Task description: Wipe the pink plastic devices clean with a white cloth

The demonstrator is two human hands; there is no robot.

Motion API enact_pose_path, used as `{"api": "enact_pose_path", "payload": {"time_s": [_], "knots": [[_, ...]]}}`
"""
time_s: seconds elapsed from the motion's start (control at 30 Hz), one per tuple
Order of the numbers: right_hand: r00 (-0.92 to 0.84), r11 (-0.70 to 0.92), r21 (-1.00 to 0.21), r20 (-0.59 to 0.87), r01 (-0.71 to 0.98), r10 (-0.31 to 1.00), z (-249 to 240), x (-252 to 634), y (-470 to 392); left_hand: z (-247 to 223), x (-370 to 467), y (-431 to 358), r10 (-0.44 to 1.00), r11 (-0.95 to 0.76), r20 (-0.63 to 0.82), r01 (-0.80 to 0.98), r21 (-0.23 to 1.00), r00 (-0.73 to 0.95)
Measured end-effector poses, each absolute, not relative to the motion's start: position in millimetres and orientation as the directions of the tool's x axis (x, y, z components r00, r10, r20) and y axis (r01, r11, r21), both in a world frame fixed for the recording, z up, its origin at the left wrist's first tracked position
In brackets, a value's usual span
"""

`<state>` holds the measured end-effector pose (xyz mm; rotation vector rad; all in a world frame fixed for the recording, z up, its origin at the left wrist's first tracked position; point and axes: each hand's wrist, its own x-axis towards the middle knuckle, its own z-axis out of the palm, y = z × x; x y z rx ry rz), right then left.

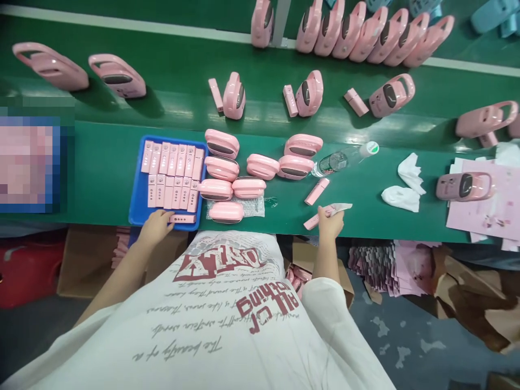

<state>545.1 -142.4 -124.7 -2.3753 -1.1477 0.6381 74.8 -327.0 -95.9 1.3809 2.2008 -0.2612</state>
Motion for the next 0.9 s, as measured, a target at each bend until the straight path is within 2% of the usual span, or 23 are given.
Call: {"api": "enact_pose_path", "payload": {"time_s": [0.17, 0.23, 0.3, 0.37, 0.43, 0.5, 0.53, 0.57, 0.6, 0.67, 0.73, 0.8, 0.9], "knots": [[0.628, -0.583, -0.625, -0.184, 0.519, 0.756, -134.7, 555.7, -93.7, -93.9, 66.5, -311.6, 0.748, 0.449, -0.581, 0.889, 0.087, -0.320], [0.669, -0.580, -0.677, -0.171, 0.453, 0.723, -133.1, 558.5, -83.7, -76.5, 56.1, -311.6, 0.726, 0.474, -0.603, 0.876, 0.091, -0.330], [0.717, -0.554, -0.743, -0.146, 0.375, 0.682, -126.6, 561.0, -81.6, -51.3, 45.2, -316.2, 0.714, 0.557, -0.588, 0.818, 0.146, -0.381], [0.758, -0.490, -0.819, -0.110, 0.297, 0.643, -116.3, 559.1, -84.9, -24.3, 38.8, -321.1, 0.714, 0.665, -0.523, 0.686, 0.296, -0.466], [0.781, -0.397, -0.886, -0.067, 0.240, 0.620, -104.3, 547.2, -91.1, -2.5, 41.3, -320.4, 0.726, 0.678, -0.413, 0.472, 0.563, -0.550], [0.781, -0.305, -0.929, -0.029, 0.209, 0.624, -91.1, 520.7, -101.3, 10.3, 55.5, -309.3, 0.752, 0.481, -0.283, 0.204, 0.852, -0.595], [0.758, -0.248, -0.949, -0.016, 0.193, 0.652, -83.5, 501.7, -108.7, 13.5, 67.3, -299.8, 0.771, 0.326, -0.231, 0.056, 0.944, -0.593], [0.721, -0.196, -0.963, -0.004, 0.183, 0.693, -74.7, 479.6, -117.6, 15.1, 81.8, -288.2, 0.795, 0.174, -0.199, -0.098, 0.980, -0.573], [0.618, -0.076, -0.990, 0.016, 0.121, 0.786, -64.6, 455.1, -127.6, 15.7, 98.7, -275.6, 0.832, 0.079, -0.197, -0.242, 0.967, -0.519], [0.317, 0.071, -0.996, 0.086, 0.058, 0.944, -40.2, 404.0, -147.0, 15.9, 136.4, -251.5, 0.891, 0.043, -0.254, -0.487, 0.872, -0.376], [-0.057, 0.229, -0.972, 0.226, 0.053, 0.972, -13.1, 358.9, -159.5, 16.7, 172.0, -234.2, 0.926, 0.081, -0.288, -0.615, 0.785, -0.245], [-0.389, 0.441, -0.897, 0.400, 0.019, 0.830, 10.8, 328.1, -162.0, 17.8, 197.1, -225.4, 0.932, 0.122, -0.304, -0.623, 0.773, -0.195], [-0.638, 0.691, -0.723, 0.536, -0.009, 0.553, 28.7, 315.4, -159.8, 19.3, 208.4, -221.9, 0.912, 0.218, -0.363, -0.523, 0.824, -0.192]]}}
